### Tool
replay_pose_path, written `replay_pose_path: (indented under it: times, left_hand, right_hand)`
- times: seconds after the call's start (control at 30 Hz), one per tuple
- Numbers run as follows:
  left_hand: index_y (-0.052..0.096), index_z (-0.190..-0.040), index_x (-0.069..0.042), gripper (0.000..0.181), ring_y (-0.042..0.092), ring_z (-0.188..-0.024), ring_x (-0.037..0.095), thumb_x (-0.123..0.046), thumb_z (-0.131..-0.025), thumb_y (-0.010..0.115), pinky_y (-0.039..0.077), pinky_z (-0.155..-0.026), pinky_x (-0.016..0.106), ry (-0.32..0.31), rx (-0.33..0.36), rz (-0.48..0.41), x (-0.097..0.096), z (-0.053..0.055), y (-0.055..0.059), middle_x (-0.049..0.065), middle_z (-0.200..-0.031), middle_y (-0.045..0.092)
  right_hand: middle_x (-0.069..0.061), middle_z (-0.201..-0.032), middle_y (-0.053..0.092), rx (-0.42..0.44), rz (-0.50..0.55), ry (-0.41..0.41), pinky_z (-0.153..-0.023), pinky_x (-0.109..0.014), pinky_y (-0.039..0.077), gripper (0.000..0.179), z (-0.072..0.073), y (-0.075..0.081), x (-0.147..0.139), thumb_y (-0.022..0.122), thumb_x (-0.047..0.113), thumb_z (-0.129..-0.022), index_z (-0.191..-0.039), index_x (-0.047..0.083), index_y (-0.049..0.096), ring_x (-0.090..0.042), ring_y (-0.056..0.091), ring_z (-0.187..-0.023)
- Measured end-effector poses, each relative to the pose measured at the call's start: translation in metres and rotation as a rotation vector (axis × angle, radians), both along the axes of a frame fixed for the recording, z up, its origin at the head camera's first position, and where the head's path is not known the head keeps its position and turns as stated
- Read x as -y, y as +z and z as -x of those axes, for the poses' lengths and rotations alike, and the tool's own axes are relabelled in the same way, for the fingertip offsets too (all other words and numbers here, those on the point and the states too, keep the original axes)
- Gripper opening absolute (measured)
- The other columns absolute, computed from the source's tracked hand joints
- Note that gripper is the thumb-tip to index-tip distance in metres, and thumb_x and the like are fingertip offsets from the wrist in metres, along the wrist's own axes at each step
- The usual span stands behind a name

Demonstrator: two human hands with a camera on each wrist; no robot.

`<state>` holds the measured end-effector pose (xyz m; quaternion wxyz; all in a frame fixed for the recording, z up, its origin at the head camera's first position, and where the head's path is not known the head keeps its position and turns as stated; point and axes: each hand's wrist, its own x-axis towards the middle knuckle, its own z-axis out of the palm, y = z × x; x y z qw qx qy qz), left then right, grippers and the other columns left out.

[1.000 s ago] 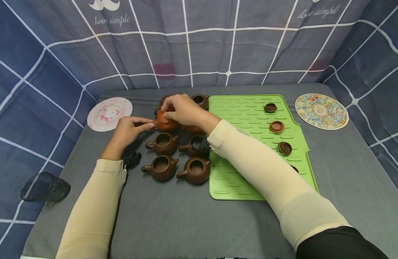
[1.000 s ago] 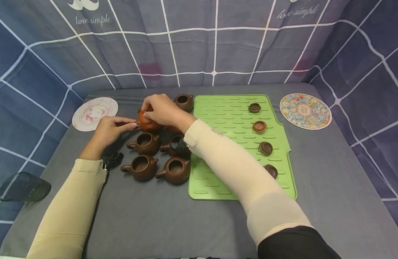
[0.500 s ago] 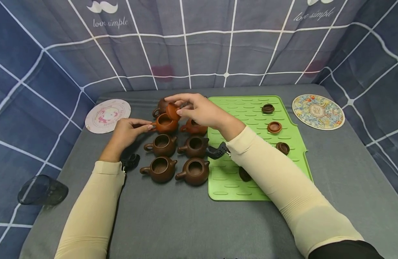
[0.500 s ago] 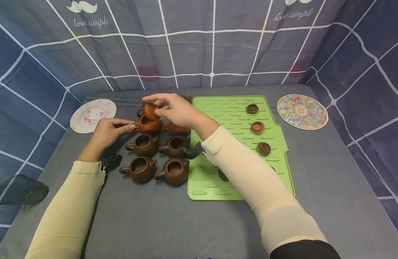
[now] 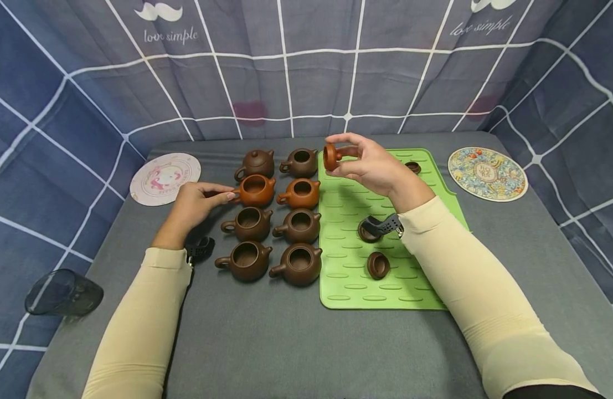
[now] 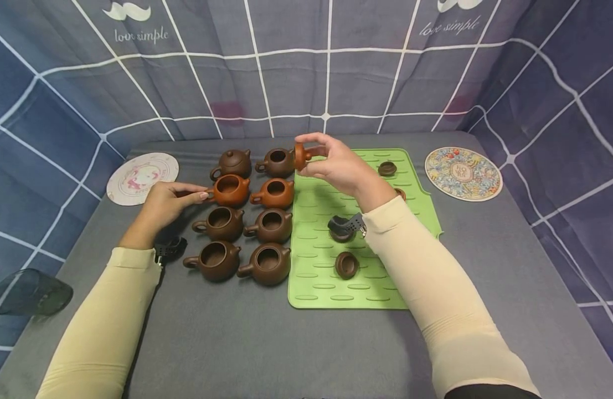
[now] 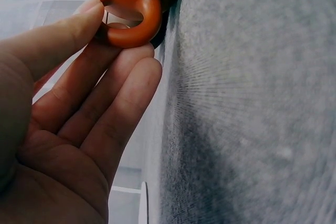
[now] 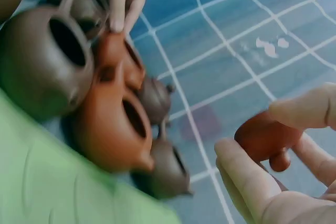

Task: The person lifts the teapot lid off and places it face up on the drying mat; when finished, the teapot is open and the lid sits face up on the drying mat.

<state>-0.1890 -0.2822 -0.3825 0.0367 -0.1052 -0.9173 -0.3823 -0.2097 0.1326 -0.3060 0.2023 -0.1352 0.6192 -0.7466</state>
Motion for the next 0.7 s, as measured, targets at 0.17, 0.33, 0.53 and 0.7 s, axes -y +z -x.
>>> replay_pose_path:
  times: [0.17,0.33,0.53,0.7]
  left_hand:
    - [0.084,-0.113,-0.007,0.030,0.068,-0.109,0.026,-0.033,-0.097,0.081,0.049,-0.089,0.035,0.006,-0.004,-0.002,0.001,0.000,-0.001,0.011,-0.110,0.078]
    - [0.084,-0.112,-0.008,0.029,0.068,-0.107,0.023,-0.033,-0.096,0.082,0.047,-0.087,0.029,0.017,-0.010,0.000,0.002,0.000,-0.002,0.010,-0.109,0.078]
    - [0.084,-0.113,-0.009,0.030,0.068,-0.107,0.025,-0.034,-0.097,0.081,0.047,-0.087,0.032,0.014,-0.017,0.013,0.001,0.000,-0.003,0.010,-0.109,0.078]
    - [0.085,-0.112,-0.010,0.029,0.068,-0.106,0.022,-0.034,-0.096,0.081,0.047,-0.086,0.028,0.013,-0.020,0.006,0.000,0.001,-0.002,0.008,-0.108,0.078]
  right_hand:
    - [-0.026,-0.132,0.052,0.029,-0.100,-0.086,-0.091,-0.037,0.056,0.071,0.000,-0.013,-0.019,0.070,-0.023,-0.088,-0.149,0.006,0.049,-0.036,0.061,-0.113]
    - [-0.025,-0.136,0.050,0.042,-0.182,-0.139,-0.090,-0.034,0.056,0.074,-0.002,-0.022,-0.026,0.074,-0.022,-0.086,-0.150,0.005,0.049,-0.034,0.061,-0.117]
    - [-0.022,-0.137,0.053,-0.003,-0.347,-0.172,-0.088,-0.031,0.055,0.071,-0.002,-0.030,-0.031,0.080,-0.017,-0.083,-0.146,0.002,0.053,-0.032,0.060,-0.117]
    - [-0.018,-0.136,0.054,-0.048,-0.512,-0.164,-0.091,-0.037,0.051,0.066,-0.004,-0.034,-0.040,0.084,-0.008,-0.085,-0.143,0.001,0.055,-0.031,0.057,-0.117]
